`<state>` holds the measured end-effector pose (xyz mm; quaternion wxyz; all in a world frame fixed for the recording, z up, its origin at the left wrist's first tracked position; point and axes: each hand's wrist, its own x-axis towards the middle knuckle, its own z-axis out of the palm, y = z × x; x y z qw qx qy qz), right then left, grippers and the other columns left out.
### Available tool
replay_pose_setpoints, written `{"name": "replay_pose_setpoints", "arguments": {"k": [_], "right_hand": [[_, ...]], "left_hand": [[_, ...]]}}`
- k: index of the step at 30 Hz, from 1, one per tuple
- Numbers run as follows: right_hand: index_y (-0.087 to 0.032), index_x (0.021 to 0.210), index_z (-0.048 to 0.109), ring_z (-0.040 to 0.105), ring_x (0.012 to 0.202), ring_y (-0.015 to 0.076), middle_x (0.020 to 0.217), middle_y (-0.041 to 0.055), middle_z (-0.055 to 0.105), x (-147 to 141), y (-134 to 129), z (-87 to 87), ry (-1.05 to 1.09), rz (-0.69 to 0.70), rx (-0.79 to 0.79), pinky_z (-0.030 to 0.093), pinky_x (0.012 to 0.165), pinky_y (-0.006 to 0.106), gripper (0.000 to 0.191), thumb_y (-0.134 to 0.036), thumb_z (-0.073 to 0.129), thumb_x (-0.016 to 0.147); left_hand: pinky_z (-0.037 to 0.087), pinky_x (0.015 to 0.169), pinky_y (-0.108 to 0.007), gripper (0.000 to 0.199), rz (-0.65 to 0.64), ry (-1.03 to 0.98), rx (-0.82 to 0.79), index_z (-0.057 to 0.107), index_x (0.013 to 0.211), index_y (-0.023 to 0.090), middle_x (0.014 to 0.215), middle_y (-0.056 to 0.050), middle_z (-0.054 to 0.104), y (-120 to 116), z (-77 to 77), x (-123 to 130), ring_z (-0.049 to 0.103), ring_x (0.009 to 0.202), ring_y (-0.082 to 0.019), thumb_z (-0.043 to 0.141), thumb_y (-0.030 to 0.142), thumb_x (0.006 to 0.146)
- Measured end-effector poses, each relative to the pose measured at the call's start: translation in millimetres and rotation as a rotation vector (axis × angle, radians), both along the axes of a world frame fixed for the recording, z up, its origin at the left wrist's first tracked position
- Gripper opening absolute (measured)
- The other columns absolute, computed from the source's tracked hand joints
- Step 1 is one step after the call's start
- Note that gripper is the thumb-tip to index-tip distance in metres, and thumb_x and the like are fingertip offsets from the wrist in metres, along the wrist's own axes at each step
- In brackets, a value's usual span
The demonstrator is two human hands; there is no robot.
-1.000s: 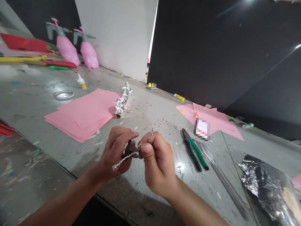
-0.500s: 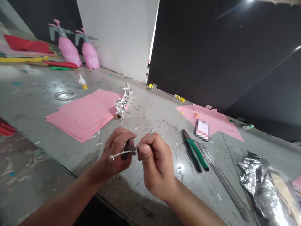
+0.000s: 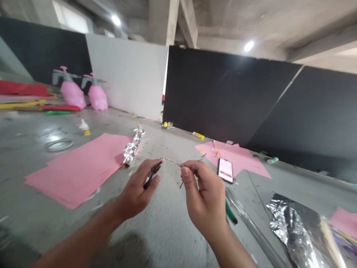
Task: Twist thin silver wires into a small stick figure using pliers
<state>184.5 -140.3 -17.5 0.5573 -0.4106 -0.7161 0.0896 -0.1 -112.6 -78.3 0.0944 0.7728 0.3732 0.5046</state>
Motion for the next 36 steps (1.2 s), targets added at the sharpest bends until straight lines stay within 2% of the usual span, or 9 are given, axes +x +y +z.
{"name": "replay_pose_setpoints", "arguments": {"k": [4, 10, 15, 20, 23, 25, 29, 32, 36], "right_hand": [[-0.021, 0.096, 0.069, 0.064, 0.063, 0.0155, 0.074, 0.0019, 0.071, 23, 11, 13.4, -0.045, -0.204, 0.104, 0.048, 0.057, 0.029, 0.012, -0.026, 0.059, 0.091], [-0.021, 0.095, 0.069, 0.069, 0.073, 0.0183, 0.085, 0.0045, 0.074, 50, 19, 27.5, 0.006, -0.366, 0.201, 0.053, 0.062, 0.032, 0.011, -0.022, 0.059, 0.09], [-0.021, 0.091, 0.066, 0.062, 0.066, 0.0155, 0.077, 0.0021, 0.067, 74, 23, 39.5, 0.007, -0.55, 0.291, 0.05, 0.062, 0.031, 0.007, -0.022, 0.06, 0.088], [-0.021, 0.093, 0.071, 0.059, 0.067, 0.0166, 0.078, 0.0031, 0.066, 90, 28, 46.3, 0.006, -0.773, 0.274, 0.047, 0.061, 0.032, 0.013, -0.028, 0.063, 0.087], [-0.021, 0.087, 0.073, 0.061, 0.067, 0.0172, 0.076, 0.0035, 0.068, 90, 31, 45.9, 0.055, -0.765, 0.223, 0.048, 0.06, 0.031, 0.013, -0.031, 0.065, 0.086], [-0.02, 0.087, 0.073, 0.062, 0.065, 0.0171, 0.072, 0.0029, 0.069, 89, 33, 44.1, 0.046, -0.749, 0.169, 0.049, 0.06, 0.031, 0.014, -0.032, 0.066, 0.085], [-0.02, 0.083, 0.072, 0.064, 0.065, 0.016, 0.072, 0.0016, 0.071, 83, 32, 41.0, -0.055, -0.743, 0.119, 0.049, 0.062, 0.03, 0.015, -0.032, 0.064, 0.087], [-0.021, 0.082, 0.072, 0.061, 0.06, 0.0135, 0.07, -0.0003, 0.069, 77, 29, 41.0, -0.12, -0.733, 0.114, 0.047, 0.059, 0.028, 0.015, -0.031, 0.062, 0.088], [-0.023, 0.08, 0.072, 0.058, 0.059, 0.0122, 0.068, -0.0017, 0.067, 68, 26, 41.2, -0.136, -0.679, 0.12, 0.046, 0.059, 0.027, 0.015, -0.03, 0.062, 0.088]], "left_hand": [[0.051, 0.083, -0.038, 0.032, -0.114, 0.064, -0.018, 0.048, 0.126, 0.02, 0.106, -0.009, 0.059, 32, 24.3, 21, 0.058, 0.094, -0.021, 0.043, 0.018, 0.095], [0.052, 0.07, -0.033, 0.02, -0.559, 0.461, -0.133, 0.061, 0.106, 0.022, 0.09, -0.004, 0.065, 69, 63.2, 69, 0.061, 0.079, -0.019, 0.05, 0.019, 0.089], [0.05, 0.06, -0.027, 0.03, -0.907, 0.574, -0.384, 0.059, 0.122, 0.028, 0.091, -0.003, 0.07, 80, 78.0, 79, 0.063, 0.07, -0.015, 0.042, 0.033, 0.097], [0.046, 0.059, -0.027, 0.024, -0.731, 0.692, -0.173, 0.066, 0.106, 0.028, 0.093, -0.002, 0.072, 82, 83.2, 66, 0.067, 0.08, -0.02, 0.057, 0.02, 0.085], [0.047, 0.057, -0.024, 0.011, -0.797, 0.495, -0.188, 0.064, 0.095, 0.025, 0.086, 0.0, 0.069, 74, 80.7, 71, 0.064, 0.071, -0.015, 0.055, 0.022, 0.09], [0.047, 0.054, -0.024, 0.017, -0.82, 0.241, -0.208, 0.062, 0.104, 0.025, 0.085, -0.002, 0.068, 63, 73.9, 81, 0.062, 0.068, -0.014, 0.046, 0.026, 0.097], [0.048, 0.057, -0.028, 0.035, -0.719, -0.08, -0.495, 0.058, 0.121, 0.02, 0.087, -0.006, 0.067, 44, 59.7, 102, 0.061, 0.068, -0.017, 0.048, 0.042, 0.095], [0.047, 0.066, -0.031, 0.043, -0.667, -0.123, -0.789, 0.058, 0.12, 0.019, 0.084, -0.005, 0.062, 41, 60.7, 107, 0.059, 0.075, -0.018, 0.04, 0.051, 0.097], [0.045, 0.075, -0.034, 0.038, -0.671, -0.163, -0.692, 0.057, 0.121, 0.022, 0.094, -0.005, 0.061, 47, 68.5, 102, 0.056, 0.085, -0.02, 0.04, 0.047, 0.098]]}}
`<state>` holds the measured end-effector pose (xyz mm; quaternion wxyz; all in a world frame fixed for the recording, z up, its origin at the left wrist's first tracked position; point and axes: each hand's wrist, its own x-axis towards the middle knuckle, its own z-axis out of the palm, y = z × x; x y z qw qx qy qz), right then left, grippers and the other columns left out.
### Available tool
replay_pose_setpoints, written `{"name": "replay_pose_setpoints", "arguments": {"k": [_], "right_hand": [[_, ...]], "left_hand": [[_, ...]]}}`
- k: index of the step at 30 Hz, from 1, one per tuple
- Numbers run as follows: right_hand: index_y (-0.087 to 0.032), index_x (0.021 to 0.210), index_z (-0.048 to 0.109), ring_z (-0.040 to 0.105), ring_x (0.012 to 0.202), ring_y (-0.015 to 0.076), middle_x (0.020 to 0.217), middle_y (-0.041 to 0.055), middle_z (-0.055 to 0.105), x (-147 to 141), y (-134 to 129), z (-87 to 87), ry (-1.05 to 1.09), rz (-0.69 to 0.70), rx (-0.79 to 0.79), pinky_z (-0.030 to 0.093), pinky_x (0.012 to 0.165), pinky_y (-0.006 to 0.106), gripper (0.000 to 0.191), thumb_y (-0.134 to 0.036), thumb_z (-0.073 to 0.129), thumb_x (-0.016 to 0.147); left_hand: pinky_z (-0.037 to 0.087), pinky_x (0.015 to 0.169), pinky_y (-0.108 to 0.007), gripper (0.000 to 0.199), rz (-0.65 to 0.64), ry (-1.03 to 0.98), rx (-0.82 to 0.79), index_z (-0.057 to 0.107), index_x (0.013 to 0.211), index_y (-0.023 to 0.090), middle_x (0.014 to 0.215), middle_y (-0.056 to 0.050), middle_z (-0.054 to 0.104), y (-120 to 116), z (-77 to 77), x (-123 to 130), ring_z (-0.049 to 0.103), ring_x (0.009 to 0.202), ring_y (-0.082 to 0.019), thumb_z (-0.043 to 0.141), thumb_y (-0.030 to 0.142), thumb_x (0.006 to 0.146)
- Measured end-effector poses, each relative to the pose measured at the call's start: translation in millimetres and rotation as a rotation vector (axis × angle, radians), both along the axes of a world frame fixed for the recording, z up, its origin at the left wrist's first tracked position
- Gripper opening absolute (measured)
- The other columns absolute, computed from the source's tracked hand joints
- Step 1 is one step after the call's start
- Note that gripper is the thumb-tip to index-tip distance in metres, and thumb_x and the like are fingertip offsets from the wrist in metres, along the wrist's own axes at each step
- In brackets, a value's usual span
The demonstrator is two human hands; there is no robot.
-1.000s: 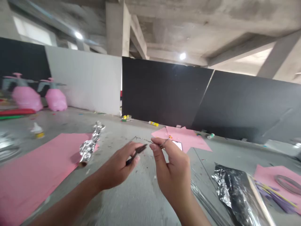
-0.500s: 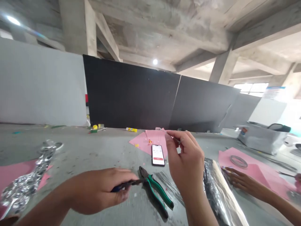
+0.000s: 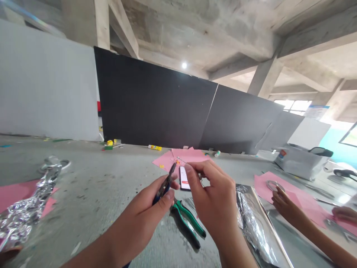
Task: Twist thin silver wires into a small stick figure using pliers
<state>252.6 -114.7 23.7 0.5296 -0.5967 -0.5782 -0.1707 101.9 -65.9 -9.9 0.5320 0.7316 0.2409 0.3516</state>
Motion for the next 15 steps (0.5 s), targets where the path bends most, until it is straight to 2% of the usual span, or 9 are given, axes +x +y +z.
{"name": "replay_pose_setpoints", "arguments": {"k": [3, 8, 15], "right_hand": [[-0.023, 0.077, 0.07, 0.054, 0.057, 0.0115, 0.065, -0.0027, 0.063, -4.8, -1.5, -0.1, 0.002, 0.022, 0.023, 0.044, 0.06, 0.028, 0.015, -0.028, 0.062, 0.088], [-0.025, 0.074, 0.069, 0.049, 0.055, 0.0102, 0.063, -0.004, 0.06, -9.4, -3.6, 0.7, 0.026, 0.076, 0.027, 0.041, 0.058, 0.027, 0.015, -0.026, 0.063, 0.087], [-0.023, 0.068, 0.066, 0.047, 0.052, 0.0095, 0.057, -0.0038, 0.055, -6.3, -3.0, -4.9, 0.276, 0.259, -0.059, 0.036, 0.047, 0.023, 0.021, -0.031, 0.063, 0.087]], "left_hand": [[0.045, 0.082, -0.037, 0.032, -0.007, -0.032, 0.125, 0.055, 0.124, 0.026, 0.104, -0.005, 0.061, 5.7, 2.5, -3.1, 0.056, 0.092, -0.021, 0.042, 0.04, 0.099], [0.044, 0.09, -0.041, 0.03, -0.012, -0.076, 0.235, 0.053, 0.126, 0.03, 0.111, -0.004, 0.059, 9.8, 3.4, -3.1, 0.055, 0.097, -0.02, 0.04, 0.037, 0.101], [0.046, 0.092, -0.044, 0.033, 0.056, -0.103, 0.328, 0.049, 0.131, 0.029, 0.118, -0.006, 0.057, 7.3, -1.5, -0.1, 0.054, 0.103, -0.023, 0.042, 0.036, 0.1]]}}
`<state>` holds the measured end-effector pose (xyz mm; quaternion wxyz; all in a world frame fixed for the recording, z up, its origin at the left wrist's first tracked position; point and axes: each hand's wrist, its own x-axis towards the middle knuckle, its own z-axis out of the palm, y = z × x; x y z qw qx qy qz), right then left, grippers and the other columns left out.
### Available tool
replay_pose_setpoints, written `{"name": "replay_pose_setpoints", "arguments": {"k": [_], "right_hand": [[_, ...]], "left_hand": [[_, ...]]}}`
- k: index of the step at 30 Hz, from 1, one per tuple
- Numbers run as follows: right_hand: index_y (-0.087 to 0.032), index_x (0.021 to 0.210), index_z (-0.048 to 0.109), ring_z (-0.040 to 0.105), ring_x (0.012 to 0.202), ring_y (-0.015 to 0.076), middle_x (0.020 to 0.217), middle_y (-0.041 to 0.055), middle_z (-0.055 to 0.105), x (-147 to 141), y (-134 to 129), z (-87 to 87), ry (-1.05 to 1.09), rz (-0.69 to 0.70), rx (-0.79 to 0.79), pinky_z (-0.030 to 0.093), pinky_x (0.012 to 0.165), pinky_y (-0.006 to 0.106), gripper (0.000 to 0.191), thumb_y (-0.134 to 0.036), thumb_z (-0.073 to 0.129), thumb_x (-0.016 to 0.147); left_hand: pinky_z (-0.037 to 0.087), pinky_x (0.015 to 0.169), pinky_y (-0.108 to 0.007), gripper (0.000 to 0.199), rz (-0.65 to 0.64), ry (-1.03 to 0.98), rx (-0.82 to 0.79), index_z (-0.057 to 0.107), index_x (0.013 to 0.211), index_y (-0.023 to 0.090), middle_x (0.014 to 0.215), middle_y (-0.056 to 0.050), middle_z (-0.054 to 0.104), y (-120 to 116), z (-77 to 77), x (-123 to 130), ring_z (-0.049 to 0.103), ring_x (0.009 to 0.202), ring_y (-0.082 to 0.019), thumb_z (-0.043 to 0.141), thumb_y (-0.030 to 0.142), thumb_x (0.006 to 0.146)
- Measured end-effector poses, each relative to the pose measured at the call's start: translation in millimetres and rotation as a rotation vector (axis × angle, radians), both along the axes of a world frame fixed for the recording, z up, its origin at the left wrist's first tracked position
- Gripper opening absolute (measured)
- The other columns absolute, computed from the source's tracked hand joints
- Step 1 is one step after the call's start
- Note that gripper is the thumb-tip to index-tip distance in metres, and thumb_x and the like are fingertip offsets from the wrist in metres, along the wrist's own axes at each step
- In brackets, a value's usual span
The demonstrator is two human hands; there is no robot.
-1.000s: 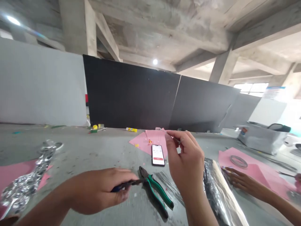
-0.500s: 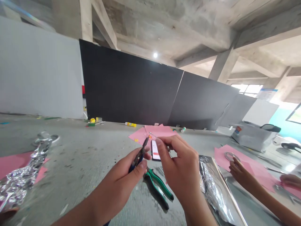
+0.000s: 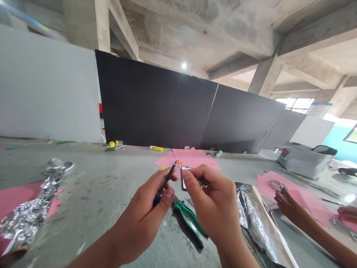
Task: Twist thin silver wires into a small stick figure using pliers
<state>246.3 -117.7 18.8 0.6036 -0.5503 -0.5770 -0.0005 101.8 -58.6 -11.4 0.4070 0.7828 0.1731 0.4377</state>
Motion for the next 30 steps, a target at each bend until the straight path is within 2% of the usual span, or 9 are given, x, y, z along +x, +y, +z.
{"name": "replay_pose_setpoints", "arguments": {"k": [5, 12, 21, 30], "right_hand": [[-0.02, 0.062, 0.062, 0.046, 0.053, 0.0109, 0.054, -0.0026, 0.051, 3, 6, -7.8, 0.203, 0.168, -0.046, 0.038, 0.049, 0.026, 0.029, -0.035, 0.065, 0.087], [-0.02, 0.059, 0.058, 0.044, 0.054, 0.0104, 0.053, -0.0028, 0.048, 4, 5, -10.3, 0.325, 0.263, -0.106, 0.035, 0.051, 0.027, 0.033, -0.035, 0.066, 0.087], [-0.019, 0.06, 0.057, 0.044, 0.053, 0.0105, 0.054, -0.0026, 0.047, 1, 6, -12.4, 0.281, 0.237, -0.079, 0.037, 0.048, 0.026, 0.032, -0.035, 0.065, 0.087], [-0.02, 0.064, 0.059, 0.046, 0.051, 0.011, 0.055, -0.0017, 0.049, 0, 5, -12.3, 0.189, 0.2, -0.074, 0.039, 0.046, 0.026, 0.03, -0.036, 0.06, 0.09]], "left_hand": [[0.046, 0.093, -0.044, 0.034, 0.044, -0.009, 0.11, 0.047, 0.133, 0.028, 0.121, -0.007, 0.058, 4, -4.4, 0, 0.054, 0.105, -0.023, 0.043, 0.031, 0.1], [0.042, 0.101, -0.043, 0.039, 0.114, -0.04, 0.256, 0.042, 0.138, 0.022, 0.13, -0.01, 0.054, 8, -12.4, 2, 0.05, 0.117, -0.023, 0.043, 0.024, 0.099], [0.039, 0.106, -0.041, 0.038, 0.109, -0.05, 0.353, 0.043, 0.136, 0.02, 0.128, -0.009, 0.055, 12, -9.7, 2, 0.049, 0.119, -0.021, 0.044, 0.021, 0.098], [0.04, 0.103, -0.044, 0.04, 0.078, -0.059, 0.327, 0.042, 0.137, 0.02, 0.129, -0.01, 0.054, 11, -10.3, 0, 0.049, 0.117, -0.023, 0.044, 0.021, 0.098]]}}
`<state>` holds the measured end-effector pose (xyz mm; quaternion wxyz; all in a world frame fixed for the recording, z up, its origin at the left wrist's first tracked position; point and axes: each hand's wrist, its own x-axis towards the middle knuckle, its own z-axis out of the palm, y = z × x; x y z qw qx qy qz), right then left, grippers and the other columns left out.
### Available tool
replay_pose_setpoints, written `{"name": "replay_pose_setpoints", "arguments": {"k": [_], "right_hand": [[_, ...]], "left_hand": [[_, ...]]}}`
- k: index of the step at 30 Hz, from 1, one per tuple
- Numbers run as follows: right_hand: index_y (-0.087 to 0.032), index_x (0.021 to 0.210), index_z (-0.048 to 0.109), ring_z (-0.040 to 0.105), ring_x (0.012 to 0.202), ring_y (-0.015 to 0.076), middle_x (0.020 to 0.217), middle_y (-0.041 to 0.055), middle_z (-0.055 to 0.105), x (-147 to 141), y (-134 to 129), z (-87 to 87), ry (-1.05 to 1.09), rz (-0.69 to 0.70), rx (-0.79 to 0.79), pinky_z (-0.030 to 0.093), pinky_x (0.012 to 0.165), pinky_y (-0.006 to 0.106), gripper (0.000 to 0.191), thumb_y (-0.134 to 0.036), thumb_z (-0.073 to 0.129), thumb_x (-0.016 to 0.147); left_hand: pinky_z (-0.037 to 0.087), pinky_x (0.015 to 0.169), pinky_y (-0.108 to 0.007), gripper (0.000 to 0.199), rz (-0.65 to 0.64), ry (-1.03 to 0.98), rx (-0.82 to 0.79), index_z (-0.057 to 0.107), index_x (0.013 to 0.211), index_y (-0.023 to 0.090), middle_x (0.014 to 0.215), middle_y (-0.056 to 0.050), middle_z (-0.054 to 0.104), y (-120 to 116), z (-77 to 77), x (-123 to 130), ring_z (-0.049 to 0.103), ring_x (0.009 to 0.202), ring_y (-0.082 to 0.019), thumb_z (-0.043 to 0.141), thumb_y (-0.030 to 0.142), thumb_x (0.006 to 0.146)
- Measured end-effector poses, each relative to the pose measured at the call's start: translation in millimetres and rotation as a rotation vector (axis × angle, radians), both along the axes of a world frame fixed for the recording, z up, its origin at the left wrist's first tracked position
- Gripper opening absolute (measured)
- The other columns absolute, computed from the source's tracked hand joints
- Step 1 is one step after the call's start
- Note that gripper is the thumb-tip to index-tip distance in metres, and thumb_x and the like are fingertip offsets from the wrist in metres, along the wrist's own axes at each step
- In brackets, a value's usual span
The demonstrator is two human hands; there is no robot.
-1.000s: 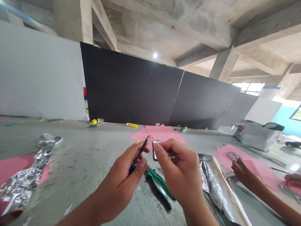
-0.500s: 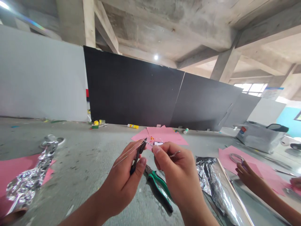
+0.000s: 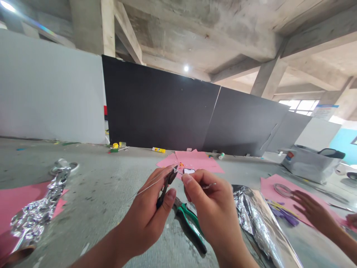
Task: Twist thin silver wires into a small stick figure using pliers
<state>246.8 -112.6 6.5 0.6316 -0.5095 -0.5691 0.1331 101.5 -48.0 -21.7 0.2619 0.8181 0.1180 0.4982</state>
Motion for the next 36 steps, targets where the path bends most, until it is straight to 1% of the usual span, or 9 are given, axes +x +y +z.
{"name": "replay_pose_setpoints", "arguments": {"k": [5, 13, 18, 21, 25, 31, 33, 36], "right_hand": [[-0.02, 0.063, 0.059, 0.046, 0.049, 0.0108, 0.052, -0.0019, 0.049, -1.6, 1.1, 0.5, -0.026, -0.031, 0.024, 0.039, 0.044, 0.026, 0.031, -0.037, 0.06, 0.089], [-0.02, 0.062, 0.06, 0.047, 0.049, 0.0113, 0.051, -0.0024, 0.049, -2.6, 1.9, 0.6, 0.005, -0.025, 0.019, 0.04, 0.046, 0.027, 0.032, -0.038, 0.062, 0.087], [-0.02, 0.061, 0.059, 0.046, 0.049, 0.0113, 0.051, -0.0029, 0.047, -2.9, 2.2, 1.0, -0.001, -0.023, 0.021, 0.04, 0.046, 0.026, 0.032, -0.039, 0.061, 0.088], [-0.02, 0.062, 0.058, 0.047, 0.05, 0.0114, 0.052, -0.0024, 0.048, -2.7, 1.5, 1.0, 0.001, -0.025, 0.013, 0.04, 0.045, 0.026, 0.032, -0.039, 0.062, 0.088], [-0.02, 0.062, 0.058, 0.046, 0.05, 0.0112, 0.053, -0.0021, 0.048, -1.9, 0.6, 0.7, 0.003, -0.018, 0.003, 0.039, 0.045, 0.026, 0.031, -0.038, 0.061, 0.088], [-0.02, 0.06, 0.058, 0.045, 0.05, 0.011, 0.052, -0.0027, 0.047, -0.3, 0.1, 0.1, 0.051, 0.013, -0.034, 0.039, 0.047, 0.026, 0.032, -0.037, 0.063, 0.087], [-0.02, 0.062, 0.058, 0.045, 0.052, 0.0113, 0.053, -0.003, 0.047, -0.7, -0.3, 0.6, 0.053, 0.016, -0.029, 0.038, 0.048, 0.026, 0.031, -0.037, 0.063, 0.088], [-0.02, 0.064, 0.06, 0.045, 0.053, 0.0116, 0.055, -0.002, 0.049, -4.7, -2.1, 3.7, -0.032, -0.041, 0.026, 0.037, 0.047, 0.026, 0.029, -0.036, 0.062, 0.088]], "left_hand": [[0.039, 0.105, -0.043, 0.041, 0.002, -0.01, 0.002, 0.041, 0.139, 0.019, 0.131, -0.011, 0.053, 0.8, -1.4, 1.6, 0.048, 0.12, -0.023, 0.045, 0.021, 0.098], [0.041, 0.102, -0.044, 0.037, -0.004, 0.011, -0.036, 0.043, 0.136, 0.021, 0.125, -0.01, 0.056, 0.7, -3.0, 2.9, 0.05, 0.115, -0.023, 0.043, 0.023, 0.099], [0.043, 0.1, -0.045, 0.037, -0.002, -0.003, -0.038, 0.043, 0.136, 0.022, 0.129, -0.011, 0.054, -0.7, -4.1, 3.5, 0.05, 0.116, -0.025, 0.043, 0.023, 0.099], [0.045, 0.097, -0.045, 0.036, -0.007, 0.003, -0.054, 0.043, 0.135, 0.023, 0.124, -0.011, 0.056, -1.9, -3.5, 3.3, 0.052, 0.112, -0.025, 0.042, 0.024, 0.099], [0.045, 0.094, -0.043, 0.034, -0.028, 0.0, -0.055, 0.045, 0.133, 0.025, 0.115, -0.008, 0.057, -2.6, -3.2, 3.1, 0.054, 0.105, -0.023, 0.041, 0.023, 0.1], [0.047, 0.086, -0.039, 0.035, -0.038, -0.015, -0.027, 0.045, 0.134, 0.023, 0.106, -0.008, 0.059, 0.5, -6.5, 3.0, 0.055, 0.096, -0.022, 0.04, 0.02, 0.099], [0.047, 0.087, -0.039, 0.037, -0.033, -0.008, -0.012, 0.044, 0.135, 0.023, 0.109, -0.008, 0.058, 2.7, -7.8, 2.7, 0.056, 0.098, -0.022, 0.042, 0.02, 0.099], [0.045, 0.097, -0.042, 0.041, -0.003, 0.009, 0.021, 0.04, 0.139, 0.024, 0.123, -0.009, 0.056, 5.0, -9.7, 2.3, 0.054, 0.112, -0.023, 0.044, 0.021, 0.098]]}}
